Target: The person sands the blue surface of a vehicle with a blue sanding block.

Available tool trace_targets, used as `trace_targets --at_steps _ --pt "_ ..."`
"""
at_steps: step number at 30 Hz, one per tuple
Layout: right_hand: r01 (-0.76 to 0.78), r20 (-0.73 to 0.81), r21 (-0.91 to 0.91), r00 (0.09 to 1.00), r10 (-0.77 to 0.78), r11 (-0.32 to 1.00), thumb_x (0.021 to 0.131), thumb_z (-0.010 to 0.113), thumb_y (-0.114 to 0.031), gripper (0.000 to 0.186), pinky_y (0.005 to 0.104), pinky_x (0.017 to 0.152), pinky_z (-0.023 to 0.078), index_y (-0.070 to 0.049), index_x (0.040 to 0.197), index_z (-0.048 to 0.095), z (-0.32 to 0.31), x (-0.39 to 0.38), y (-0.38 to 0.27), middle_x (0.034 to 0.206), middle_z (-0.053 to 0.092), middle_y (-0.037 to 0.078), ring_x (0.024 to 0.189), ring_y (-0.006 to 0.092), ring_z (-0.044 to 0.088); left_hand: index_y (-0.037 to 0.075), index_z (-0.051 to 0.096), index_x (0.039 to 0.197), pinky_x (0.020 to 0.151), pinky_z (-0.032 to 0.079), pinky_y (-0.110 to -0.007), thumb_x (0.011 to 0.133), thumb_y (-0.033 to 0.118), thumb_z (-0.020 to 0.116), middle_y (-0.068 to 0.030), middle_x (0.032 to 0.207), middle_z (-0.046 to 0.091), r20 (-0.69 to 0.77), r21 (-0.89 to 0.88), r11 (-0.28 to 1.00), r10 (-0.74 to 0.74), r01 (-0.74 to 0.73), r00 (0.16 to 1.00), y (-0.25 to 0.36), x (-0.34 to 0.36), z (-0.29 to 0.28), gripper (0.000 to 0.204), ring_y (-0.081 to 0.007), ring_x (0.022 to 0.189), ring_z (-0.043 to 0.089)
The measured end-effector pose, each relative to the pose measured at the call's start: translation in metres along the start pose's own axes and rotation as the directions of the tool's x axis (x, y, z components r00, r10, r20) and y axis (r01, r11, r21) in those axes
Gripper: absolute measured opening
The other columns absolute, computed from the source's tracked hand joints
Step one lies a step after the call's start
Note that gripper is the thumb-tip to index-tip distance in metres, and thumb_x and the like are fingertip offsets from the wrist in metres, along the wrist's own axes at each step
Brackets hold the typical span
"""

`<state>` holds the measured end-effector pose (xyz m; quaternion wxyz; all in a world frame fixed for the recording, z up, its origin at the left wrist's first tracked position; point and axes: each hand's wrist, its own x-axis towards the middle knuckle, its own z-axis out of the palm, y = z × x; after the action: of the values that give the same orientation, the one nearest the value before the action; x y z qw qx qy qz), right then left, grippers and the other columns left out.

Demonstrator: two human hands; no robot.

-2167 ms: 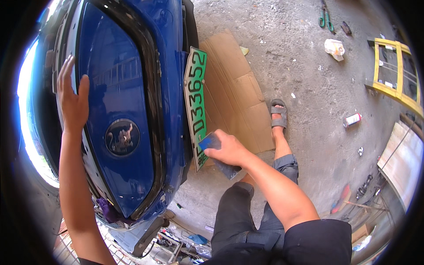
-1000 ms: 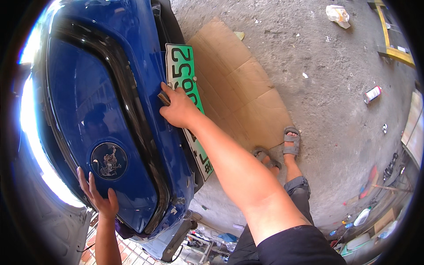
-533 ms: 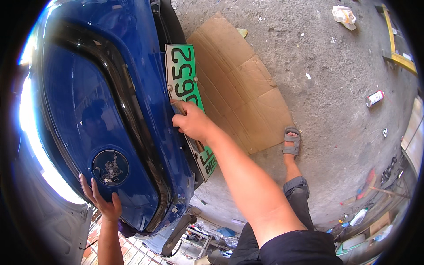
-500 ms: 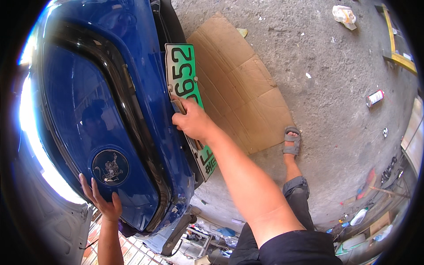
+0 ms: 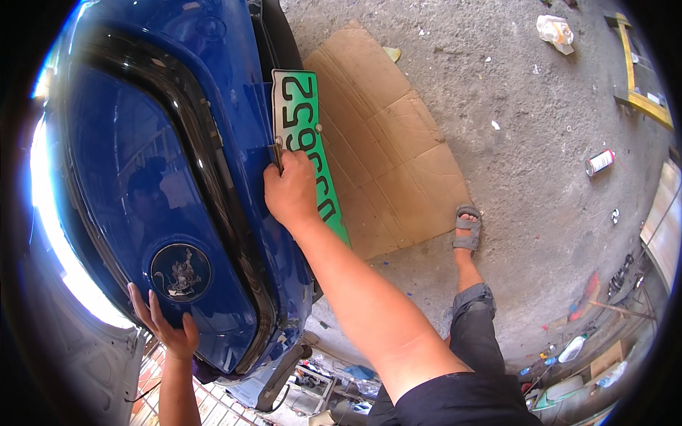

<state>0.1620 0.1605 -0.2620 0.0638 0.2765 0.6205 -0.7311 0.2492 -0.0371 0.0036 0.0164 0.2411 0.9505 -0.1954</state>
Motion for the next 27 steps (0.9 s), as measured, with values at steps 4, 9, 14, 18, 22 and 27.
trace_targets --at_steps 4,9,14,18,22,27 --pt "0.019 0.068 -0.048 0.998 -0.016 0.999 0.083 0.053 -0.004 0.025 0.0471 0.084 0.045 0.008 0.103 0.063 -0.001 -0.001 0.0 0.098 0.058 0.026 0.093 0.0421 0.054 0.001 0.037 0.141 0.113 0.02 -0.06 0.093 0.034 0.05 -0.0297 0.15 0.027 0.011 0.01 1.0 0.002 -0.002 1.0 0.0 -0.001 -0.001 0.06 -0.047 0.14 0.026" --pt "0.097 -0.054 -0.117 0.993 -0.104 0.988 0.086 0.05 -0.002 0.029 0.0455 0.087 0.044 0.007 0.111 0.062 0.01 0.011 0.0 0.101 0.058 0.025 0.097 0.0412 0.053 0.0 0.036 0.142 0.113 0.02 -0.061 0.092 0.034 0.05 -0.0306 0.15 0.027 0.019 0.021 1.0 -0.001 0.001 1.0 0.004 0.004 0.0 0.062 -0.0481 0.14 0.026" --pt "0.118 -0.022 -0.1 0.992 -0.12 0.988 0.089 0.049 -0.002 0.029 0.045 0.089 0.044 0.007 0.114 0.06 0.01 -0.004 0.003 0.103 0.058 0.025 0.099 0.0414 0.052 0.007 0.034 0.143 0.111 0.023 -0.062 0.09 0.036 0.051 -0.0278 0.149 0.028 0.029 0.053 0.998 -0.027 0.025 0.999 0.003 0.002 -0.002 0.063 -0.0472 0.14 0.027" --pt "0.136 -0.005 -0.098 0.99 -0.137 0.986 0.088 0.049 0.0 0.03 0.0443 0.09 0.043 0.006 0.115 0.059 0.008 0.013 0.001 0.106 0.057 0.023 0.101 0.0406 0.051 0.009 0.032 0.145 0.11 0.025 -0.064 0.088 0.036 0.05 -0.0264 0.149 0.029 0.037 0.061 0.997 -0.043 0.041 0.998 0.003 0.002 0.0 0.065 -0.0469 0.14 0.028" --pt "0.187 -0.035 -0.101 0.981 -0.191 0.977 0.087 0.049 0.001 0.03 0.0442 0.09 0.044 0.006 0.116 0.059 0.009 -0.014 0.008 0.106 0.057 0.024 0.1 0.0412 0.052 0.009 0.033 0.144 0.11 0.025 -0.064 0.088 0.037 0.051 -0.0277 0.148 0.028 0.039 0.065 0.997 -0.038 0.036 0.998 0.002 0.001 -0.002 0.065 -0.0474 0.139 0.028" --pt "0.231 -0.105 -0.156 0.963 -0.249 0.96 0.084 0.052 0.003 0.027 0.0463 0.085 0.044 0.003 0.11 0.059 0.016 0.02 0.003 0.103 0.057 0.023 0.098 0.0413 0.053 0.007 0.034 0.143 0.11 0.025 -0.064 0.088 0.035 0.052 -0.0292 0.148 0.028 0.034 0.056 0.998 -0.029 0.027 0.999 0.004 0.004 0.0 0.065 -0.048 0.139 0.028"
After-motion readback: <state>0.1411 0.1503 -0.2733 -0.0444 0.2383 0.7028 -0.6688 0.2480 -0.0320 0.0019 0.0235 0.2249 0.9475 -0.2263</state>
